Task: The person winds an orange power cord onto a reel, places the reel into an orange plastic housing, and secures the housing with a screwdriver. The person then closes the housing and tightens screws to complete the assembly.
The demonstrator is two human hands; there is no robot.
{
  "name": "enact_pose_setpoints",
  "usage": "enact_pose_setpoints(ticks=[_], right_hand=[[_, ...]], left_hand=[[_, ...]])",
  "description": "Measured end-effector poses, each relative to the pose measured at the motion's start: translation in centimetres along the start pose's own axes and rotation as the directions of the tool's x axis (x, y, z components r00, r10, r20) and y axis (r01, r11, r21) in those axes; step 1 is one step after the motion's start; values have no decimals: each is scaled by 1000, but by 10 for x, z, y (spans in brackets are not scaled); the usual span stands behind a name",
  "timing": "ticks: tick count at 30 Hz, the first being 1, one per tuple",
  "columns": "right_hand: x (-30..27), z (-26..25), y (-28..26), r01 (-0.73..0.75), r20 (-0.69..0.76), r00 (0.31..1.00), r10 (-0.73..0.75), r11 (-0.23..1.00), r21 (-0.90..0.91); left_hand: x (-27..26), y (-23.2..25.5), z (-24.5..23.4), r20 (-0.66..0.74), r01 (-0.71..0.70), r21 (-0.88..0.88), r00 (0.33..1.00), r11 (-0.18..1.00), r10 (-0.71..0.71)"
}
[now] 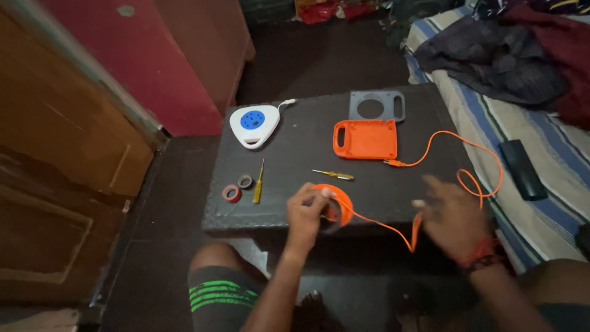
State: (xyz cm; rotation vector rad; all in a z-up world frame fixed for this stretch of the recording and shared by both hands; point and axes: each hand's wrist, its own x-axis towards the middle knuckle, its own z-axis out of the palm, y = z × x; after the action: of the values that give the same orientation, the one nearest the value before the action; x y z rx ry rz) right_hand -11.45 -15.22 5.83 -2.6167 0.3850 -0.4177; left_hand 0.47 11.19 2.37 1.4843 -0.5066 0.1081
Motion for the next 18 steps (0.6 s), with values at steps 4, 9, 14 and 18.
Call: enact_pose_setpoints(ticks=[4,9,14,18], right_hand=[[-19,19,-57,333,-41,934,-356,819,466],[-37,23,-85,38,151,984,-100,929,369],[-47,28,-94,276,-58,960,-274,896,347],[-45,31,-106,186,-3,982,-191,950,251]], left_hand=[[-15,4,15,85,111,-113,991,987,-102],[-15,3,28,29,253,-307,966,918,-256],[-9,8,37,-72,336,-555,892,761,-446],[-9,6,46,-10,403,-736,796,543,-605]])
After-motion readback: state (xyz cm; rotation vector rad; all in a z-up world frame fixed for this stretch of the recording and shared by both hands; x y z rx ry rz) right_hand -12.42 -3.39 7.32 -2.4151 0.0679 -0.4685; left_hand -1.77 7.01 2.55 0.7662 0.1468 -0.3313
